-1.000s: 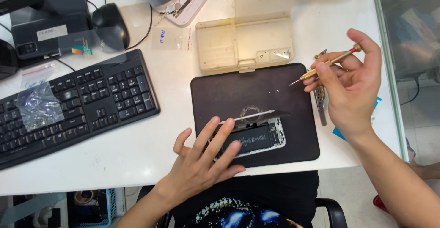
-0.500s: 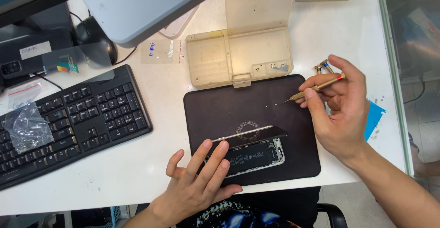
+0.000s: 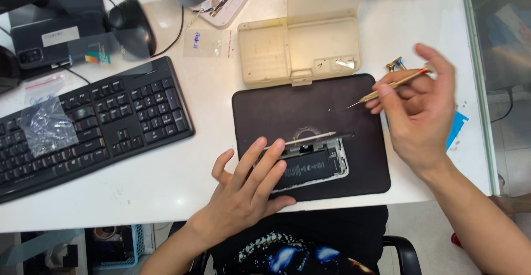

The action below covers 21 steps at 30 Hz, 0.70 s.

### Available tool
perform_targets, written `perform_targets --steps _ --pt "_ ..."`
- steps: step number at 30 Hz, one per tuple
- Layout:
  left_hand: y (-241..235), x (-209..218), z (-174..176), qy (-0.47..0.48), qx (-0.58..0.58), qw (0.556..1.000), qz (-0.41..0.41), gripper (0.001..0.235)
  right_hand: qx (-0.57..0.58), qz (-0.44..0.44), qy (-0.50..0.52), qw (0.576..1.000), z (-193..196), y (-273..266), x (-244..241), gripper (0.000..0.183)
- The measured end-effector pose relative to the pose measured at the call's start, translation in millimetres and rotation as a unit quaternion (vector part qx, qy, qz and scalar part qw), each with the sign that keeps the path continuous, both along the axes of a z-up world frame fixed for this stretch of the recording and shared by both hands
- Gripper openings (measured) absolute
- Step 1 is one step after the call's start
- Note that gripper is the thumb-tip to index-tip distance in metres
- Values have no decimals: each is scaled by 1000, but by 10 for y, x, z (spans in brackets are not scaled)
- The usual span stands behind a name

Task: The person disassembles a smartphone, removes the battery, and uses a screwdriver to adjust internal components. They then reassemble the phone and test the screen by pressing the power button.

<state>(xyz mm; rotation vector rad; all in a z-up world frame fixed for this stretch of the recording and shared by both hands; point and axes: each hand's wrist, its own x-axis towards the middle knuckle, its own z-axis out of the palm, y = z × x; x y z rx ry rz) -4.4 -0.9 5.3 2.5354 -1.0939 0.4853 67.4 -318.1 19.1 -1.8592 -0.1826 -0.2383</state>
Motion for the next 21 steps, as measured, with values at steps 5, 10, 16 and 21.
perform_targets --steps 5,10,16,21 --pt "14 11 79 28 -24 999 -12 57 41 -139 -64 987 227 103 -443 51" --pt "16 6 90 13 -14 1000 -9 38 173 -97 -64 978 9 789 -957 62" --pt "16 0 123 -2 -6 1000 -3 32 66 2 -103 992 -185 1101 -950 66" --pt "21 -14 94 -21 -8 1000 7 25 72 9 -95 993 -195 1116 -931 66"
